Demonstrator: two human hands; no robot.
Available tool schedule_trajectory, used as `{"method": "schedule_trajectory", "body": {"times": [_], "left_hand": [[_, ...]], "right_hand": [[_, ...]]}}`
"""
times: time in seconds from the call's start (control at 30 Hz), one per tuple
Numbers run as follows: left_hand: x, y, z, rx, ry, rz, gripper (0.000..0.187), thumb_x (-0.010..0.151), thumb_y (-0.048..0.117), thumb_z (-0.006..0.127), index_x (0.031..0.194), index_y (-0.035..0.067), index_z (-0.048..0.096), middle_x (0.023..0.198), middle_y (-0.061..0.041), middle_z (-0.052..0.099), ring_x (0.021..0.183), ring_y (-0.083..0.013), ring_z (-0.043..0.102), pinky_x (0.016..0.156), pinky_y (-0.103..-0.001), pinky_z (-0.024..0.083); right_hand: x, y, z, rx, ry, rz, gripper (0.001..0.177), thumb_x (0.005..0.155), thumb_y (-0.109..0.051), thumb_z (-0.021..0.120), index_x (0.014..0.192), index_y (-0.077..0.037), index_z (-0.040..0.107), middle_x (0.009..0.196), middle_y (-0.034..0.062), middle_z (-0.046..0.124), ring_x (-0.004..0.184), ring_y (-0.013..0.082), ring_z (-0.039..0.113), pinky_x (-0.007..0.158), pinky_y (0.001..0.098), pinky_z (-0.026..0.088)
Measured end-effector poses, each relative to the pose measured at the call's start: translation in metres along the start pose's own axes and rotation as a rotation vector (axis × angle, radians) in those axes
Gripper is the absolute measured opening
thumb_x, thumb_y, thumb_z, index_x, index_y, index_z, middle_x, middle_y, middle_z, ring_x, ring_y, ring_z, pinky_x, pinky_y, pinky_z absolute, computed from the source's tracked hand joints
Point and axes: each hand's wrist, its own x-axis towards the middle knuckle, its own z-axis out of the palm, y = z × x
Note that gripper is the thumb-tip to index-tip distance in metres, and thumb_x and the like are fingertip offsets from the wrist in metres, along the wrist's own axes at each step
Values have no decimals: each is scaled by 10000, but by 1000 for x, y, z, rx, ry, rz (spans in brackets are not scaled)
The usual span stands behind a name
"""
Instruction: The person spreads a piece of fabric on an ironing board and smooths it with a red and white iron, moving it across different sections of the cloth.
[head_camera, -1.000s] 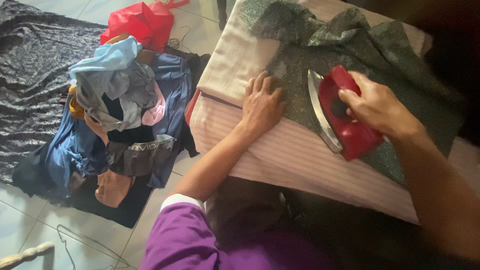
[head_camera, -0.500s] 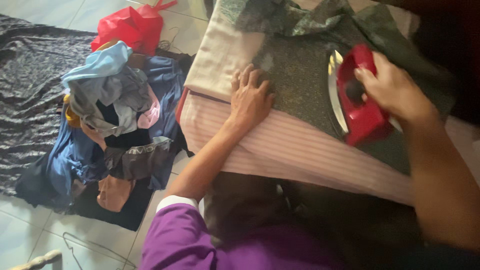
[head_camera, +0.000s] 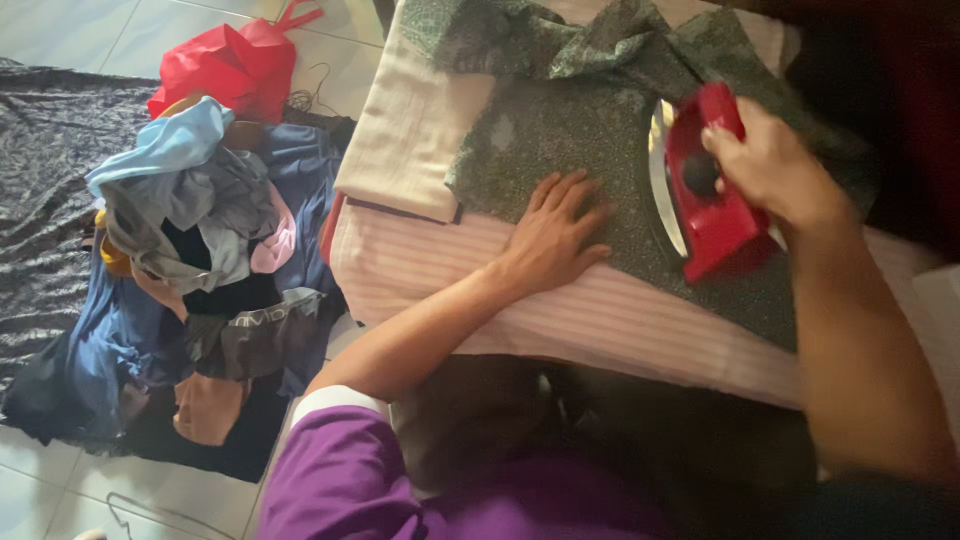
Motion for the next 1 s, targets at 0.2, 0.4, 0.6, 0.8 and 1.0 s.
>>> {"method": "schedule_trajectory", "body": {"times": [0.2,0.4,0.6,0.8,1.0], "left_hand": [[-6,0,-7,-3,-23,36,475,900,407,768,1275,136,661,1429,-155,535,1479,-365,385,1275,-556,243],[-1,11,-14,-34,-49,91,492,880,434,753,1282,162,675,1409,-136,548,1460,-357,390,1266,-561,230],[8,27,-2,-8,-194,174,544,893,463,741,1301,112,661,1421,-175,531,1457,-368,370,1257,-571,197],[28,33,9,6,-200,217,532,892,433,728,1302,99,669,1382,-182,535,1450,-359,379,1274,-559,204],[33,33,15,-21,-238,220,508,903,450,714,1266,95,683,1378,-191,517,1446,-366,371,1267,-566,207]], "right_hand": [[41,4,3,19,-1,-37,453,1065,-325,537,1440,-71,524,925,158,665,719,227,638,644,406,526],[-11,20,-9,29,-34,-18,442,1065,-326,559,1395,-31,558,922,156,686,724,223,672,660,398,531],[-69,34,-14,145,-12,44,492,1045,-284,558,1481,-61,504,930,141,693,710,209,679,637,366,548],[-34,45,-17,141,38,34,434,1062,-270,563,1429,-40,552,932,159,691,695,222,674,640,379,551],[24,51,-24,174,97,59,407,1051,-288,603,1373,-41,572,930,152,693,686,215,684,617,392,554]]}}
